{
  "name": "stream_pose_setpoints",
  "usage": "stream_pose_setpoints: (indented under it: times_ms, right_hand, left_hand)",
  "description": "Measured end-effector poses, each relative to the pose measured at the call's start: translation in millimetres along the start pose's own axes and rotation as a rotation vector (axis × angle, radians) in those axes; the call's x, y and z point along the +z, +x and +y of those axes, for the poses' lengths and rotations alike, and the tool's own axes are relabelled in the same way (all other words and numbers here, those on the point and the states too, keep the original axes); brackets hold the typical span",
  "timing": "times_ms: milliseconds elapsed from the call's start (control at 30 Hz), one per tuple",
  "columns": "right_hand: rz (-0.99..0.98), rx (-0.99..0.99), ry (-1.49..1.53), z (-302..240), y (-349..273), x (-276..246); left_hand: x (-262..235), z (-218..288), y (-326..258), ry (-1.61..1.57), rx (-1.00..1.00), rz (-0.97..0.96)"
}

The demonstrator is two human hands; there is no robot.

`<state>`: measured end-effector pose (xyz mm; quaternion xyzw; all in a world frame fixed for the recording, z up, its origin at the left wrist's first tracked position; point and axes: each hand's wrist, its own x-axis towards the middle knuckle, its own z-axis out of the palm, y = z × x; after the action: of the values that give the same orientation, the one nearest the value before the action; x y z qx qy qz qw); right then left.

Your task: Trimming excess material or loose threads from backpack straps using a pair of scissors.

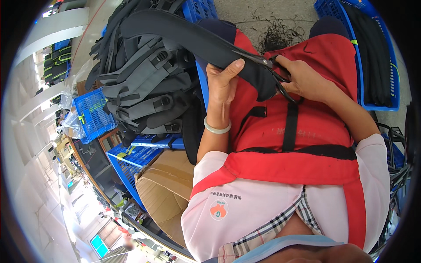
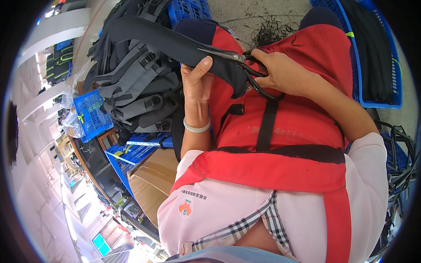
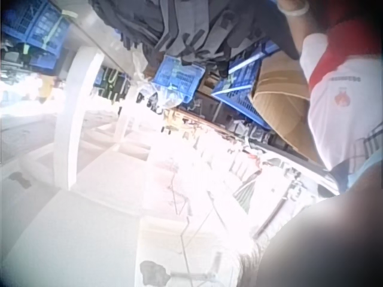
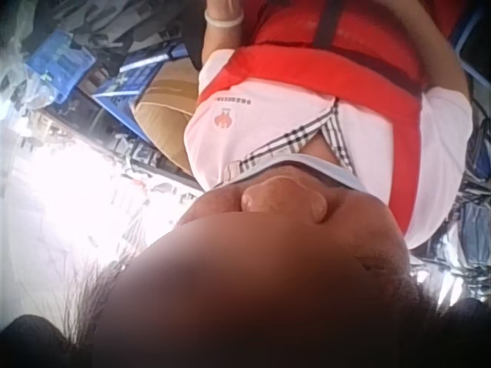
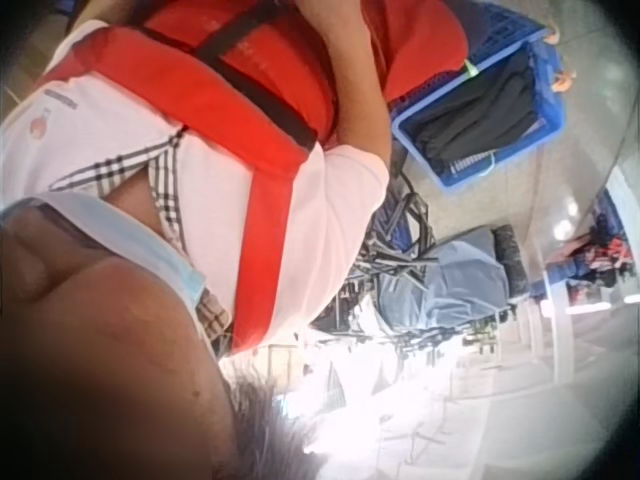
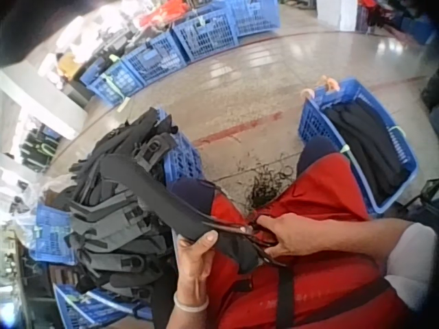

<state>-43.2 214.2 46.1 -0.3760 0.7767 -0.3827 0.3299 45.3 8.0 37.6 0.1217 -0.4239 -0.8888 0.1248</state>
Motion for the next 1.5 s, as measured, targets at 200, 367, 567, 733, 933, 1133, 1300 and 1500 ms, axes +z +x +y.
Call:
stream_pose_setpoints:
  times_ms: [200, 367, 567, 733, 933, 1133, 1300, 1500]
  right_hand:
    - [-0.091, 0.205, 0.154, -11.9, 1.5, -6.8]
    - [0.032, 0.08, 0.017, 0.7, -2.1, -5.0]
    - [0.095, -0.081, 0.029, 7.1, 2.2, 3.9]
    - [-0.007, 0.007, -0.082, -2.5, 10.4, -4.4]
    - [-0.009, -0.065, 0.024, 6.1, 14.1, 4.6]
    - [0.013, -0.013, 0.039, 3.5, 9.9, 7.1]
    - [0.136, -0.112, 0.124, 13.3, 17.4, 20.6]
    - [0.021, -0.067, 0.128, -1.0, 20.8, 11.6]
  left_hand:
    - [-2.0, -3.1, -1.3, -0.009, -0.017, -0.016]
    - [-14.7, -1.7, 2.1, -0.023, -0.035, -0.065]
    - [-11.2, -4.3, 5.4, 0.041, -0.011, -0.014]
    - [-5.0, -2.6, 1.7, 0.031, 0.031, -0.013]
    - [-7.8, -5.5, -0.6, -0.004, -0.006, -0.025]
    - [-27.1, 10.3, 18.4, -0.079, -0.001, -0.083]
    - [-14.3, 3.3, 18.8, -0.06, 0.001, -0.103]
    - [-14.1, 1.1, 16.5, -0.119, -0.03, -0.125]
